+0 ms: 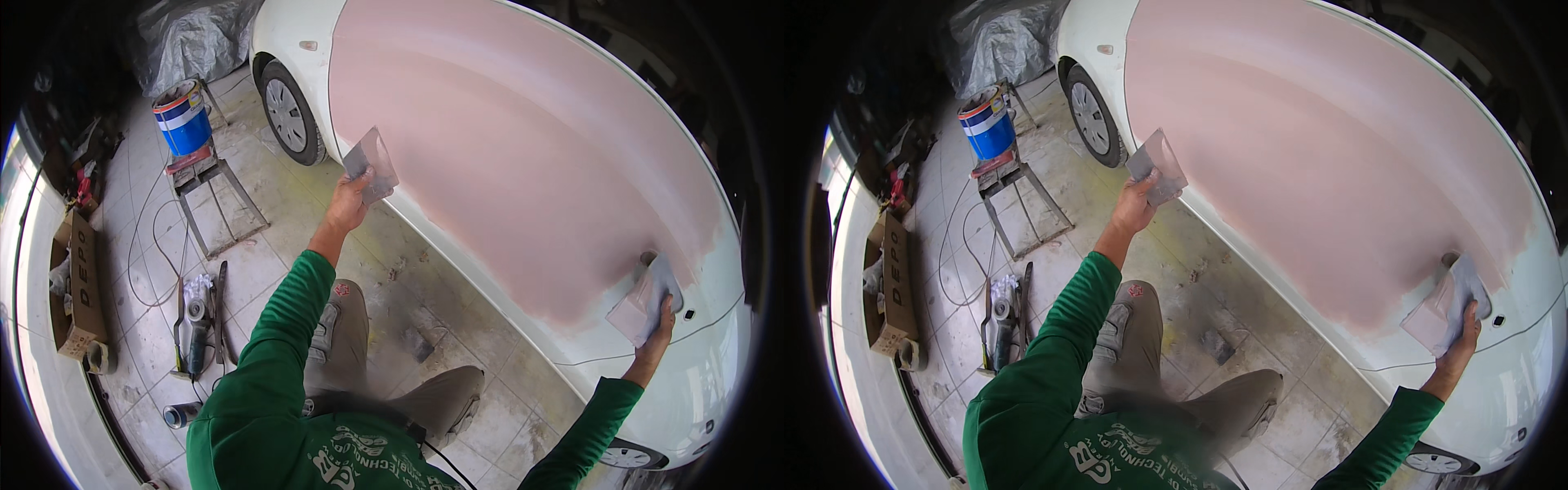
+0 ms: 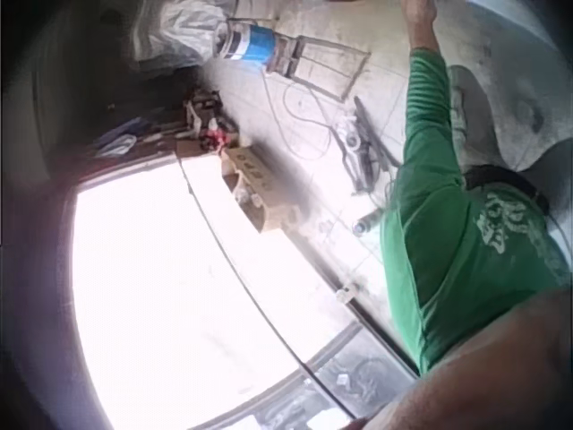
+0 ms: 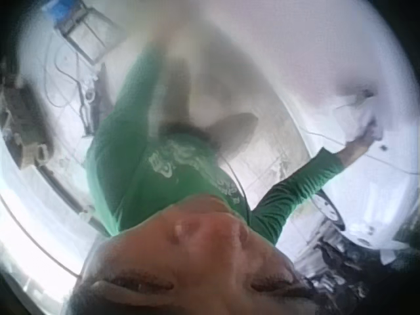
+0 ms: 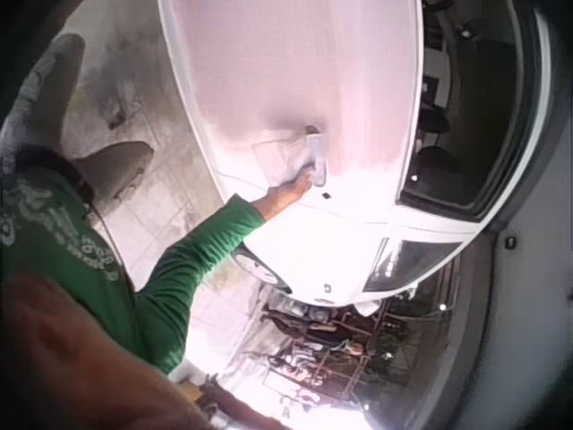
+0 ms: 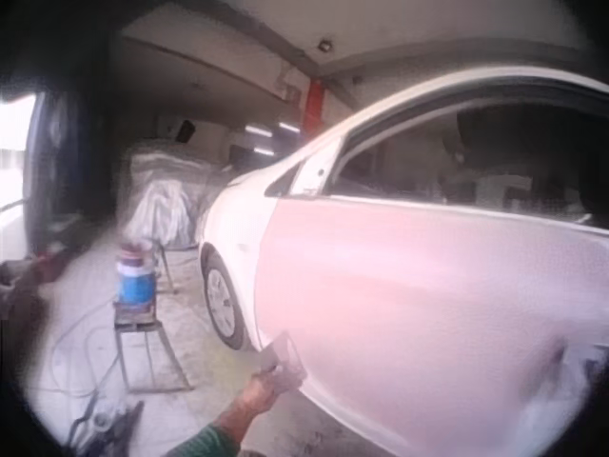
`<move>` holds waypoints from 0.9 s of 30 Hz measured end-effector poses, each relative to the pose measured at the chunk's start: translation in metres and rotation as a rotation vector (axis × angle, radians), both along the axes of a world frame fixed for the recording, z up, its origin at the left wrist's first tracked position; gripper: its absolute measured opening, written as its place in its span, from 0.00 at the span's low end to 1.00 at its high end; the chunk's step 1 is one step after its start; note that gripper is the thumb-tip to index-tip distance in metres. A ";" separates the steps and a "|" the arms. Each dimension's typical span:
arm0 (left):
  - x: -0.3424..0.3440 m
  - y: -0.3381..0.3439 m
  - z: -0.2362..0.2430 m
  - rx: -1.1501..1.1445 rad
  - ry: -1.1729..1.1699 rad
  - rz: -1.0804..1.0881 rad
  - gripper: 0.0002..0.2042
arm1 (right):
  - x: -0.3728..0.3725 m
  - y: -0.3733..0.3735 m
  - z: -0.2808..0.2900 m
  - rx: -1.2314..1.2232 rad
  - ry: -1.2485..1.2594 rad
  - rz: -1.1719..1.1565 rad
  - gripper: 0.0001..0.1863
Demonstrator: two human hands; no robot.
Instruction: The person sands the surface of a white car door using a sanding block and sandpaper. They move the sanding block in circular and back-and-forth motions across the door panel, focusing on smoothing the surface.
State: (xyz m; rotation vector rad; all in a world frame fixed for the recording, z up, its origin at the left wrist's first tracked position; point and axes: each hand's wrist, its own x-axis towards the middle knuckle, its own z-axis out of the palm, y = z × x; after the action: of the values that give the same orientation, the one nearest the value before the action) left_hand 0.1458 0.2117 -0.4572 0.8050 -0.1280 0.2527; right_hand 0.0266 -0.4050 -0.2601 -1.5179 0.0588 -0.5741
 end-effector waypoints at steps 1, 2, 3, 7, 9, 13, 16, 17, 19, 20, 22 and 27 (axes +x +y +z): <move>0.016 0.032 0.000 -0.018 0.022 0.042 0.11 | 0.004 0.003 -0.002 -0.031 0.015 -0.037 0.40; 0.030 0.059 0.000 -0.011 0.038 0.106 0.12 | 0.005 0.005 -0.004 -0.063 0.030 -0.085 0.41; 0.046 0.080 0.001 -0.012 0.053 0.157 0.13 | 0.004 0.004 0.000 -0.087 0.028 -0.090 0.41; 0.115 0.152 0.000 0.126 0.085 0.352 0.14 | 0.009 -0.003 -0.004 -0.086 0.072 0.023 0.38; 0.151 0.175 0.007 0.217 0.097 0.450 0.16 | 0.006 -0.002 0.005 -0.090 0.080 0.101 0.37; 0.205 0.185 0.033 0.490 0.045 0.836 0.21 | 0.010 -0.003 0.003 0.003 0.082 0.110 0.36; 0.198 0.125 0.033 0.811 0.040 1.088 0.22 | 0.012 0.004 0.005 0.028 0.103 0.087 0.36; 0.187 0.103 0.027 0.940 0.035 1.149 0.22 | 0.005 0.011 0.003 0.034 0.082 0.052 0.37; 0.172 0.095 0.008 0.800 -0.127 0.870 0.22 | -0.008 0.023 0.020 0.010 0.064 0.028 0.37; 0.169 0.097 0.003 0.720 -0.212 0.729 0.23 | -0.018 0.025 0.030 -0.010 0.067 0.037 0.38; 0.182 0.149 0.005 0.671 -0.152 0.841 0.22 | -0.009 0.033 0.026 -0.021 0.073 0.096 0.38; 0.210 0.207 0.030 0.716 -0.010 0.908 0.22 | -0.002 0.011 0.026 0.048 0.115 0.111 0.37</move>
State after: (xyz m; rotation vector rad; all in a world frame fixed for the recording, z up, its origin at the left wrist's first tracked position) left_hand 0.3560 0.4186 -0.4275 1.5473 0.1628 1.1090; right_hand 0.0249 -0.3941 -0.2339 -1.4967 0.0753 -0.3943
